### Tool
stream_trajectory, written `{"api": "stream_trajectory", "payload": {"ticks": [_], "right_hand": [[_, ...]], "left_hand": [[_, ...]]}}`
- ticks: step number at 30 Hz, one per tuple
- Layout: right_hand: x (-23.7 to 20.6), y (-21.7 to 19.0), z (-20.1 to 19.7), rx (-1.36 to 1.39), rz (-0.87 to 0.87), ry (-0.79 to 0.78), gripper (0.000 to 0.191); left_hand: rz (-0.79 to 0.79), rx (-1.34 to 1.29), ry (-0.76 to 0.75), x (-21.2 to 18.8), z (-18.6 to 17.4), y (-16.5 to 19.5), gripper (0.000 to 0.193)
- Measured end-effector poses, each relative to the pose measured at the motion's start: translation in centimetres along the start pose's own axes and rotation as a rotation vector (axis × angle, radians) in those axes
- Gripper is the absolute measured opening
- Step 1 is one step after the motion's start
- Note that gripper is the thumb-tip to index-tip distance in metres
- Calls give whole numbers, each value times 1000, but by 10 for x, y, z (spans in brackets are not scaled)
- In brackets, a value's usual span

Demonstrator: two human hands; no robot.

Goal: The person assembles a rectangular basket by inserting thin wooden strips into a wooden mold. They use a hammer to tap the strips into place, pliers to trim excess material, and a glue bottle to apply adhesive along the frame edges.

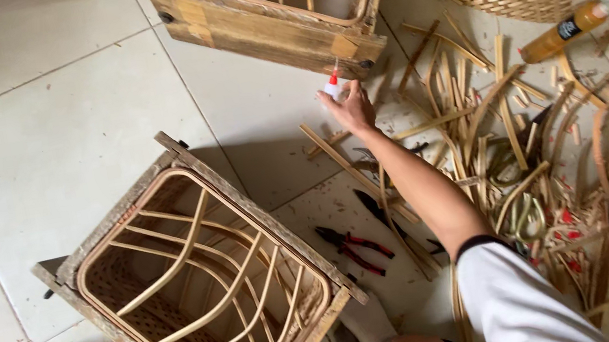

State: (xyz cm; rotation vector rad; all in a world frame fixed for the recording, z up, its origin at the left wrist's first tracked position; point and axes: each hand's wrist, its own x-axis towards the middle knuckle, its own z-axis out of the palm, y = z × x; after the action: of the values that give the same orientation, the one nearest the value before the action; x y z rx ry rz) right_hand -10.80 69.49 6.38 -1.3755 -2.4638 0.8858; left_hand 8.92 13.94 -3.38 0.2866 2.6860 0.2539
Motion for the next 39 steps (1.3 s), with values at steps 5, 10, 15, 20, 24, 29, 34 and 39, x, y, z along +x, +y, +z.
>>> {"api": "stream_trajectory", "payload": {"ticks": [5,10,15,20,24,29,34,39], "right_hand": [[30,-9,31,-83,72,125,87],[10,1,41,232,19,-42,61],[-35,-22,12,621,-383,-423,51],[-83,-92,-41,935,-265,-1066,50],[-119,-151,-55,1010,-361,-1410,55],[-148,-193,-34,1024,-386,-1580,48],[-158,-207,21,640,-527,-1315,45],[-160,-200,86,97,-1209,-712,40]], "left_hand": [[-76,25,-209,12,-8,3,39],[-51,-22,-194,16,-4,1,37],[184,-296,571,-6,1,15,29],[242,-523,777,-15,-38,45,25],[252,-640,762,-22,-78,58,20],[246,-678,733,-23,-101,60,16],[221,-813,785,-22,-104,52,12],[141,-960,1011,25,-121,27,23]]}}
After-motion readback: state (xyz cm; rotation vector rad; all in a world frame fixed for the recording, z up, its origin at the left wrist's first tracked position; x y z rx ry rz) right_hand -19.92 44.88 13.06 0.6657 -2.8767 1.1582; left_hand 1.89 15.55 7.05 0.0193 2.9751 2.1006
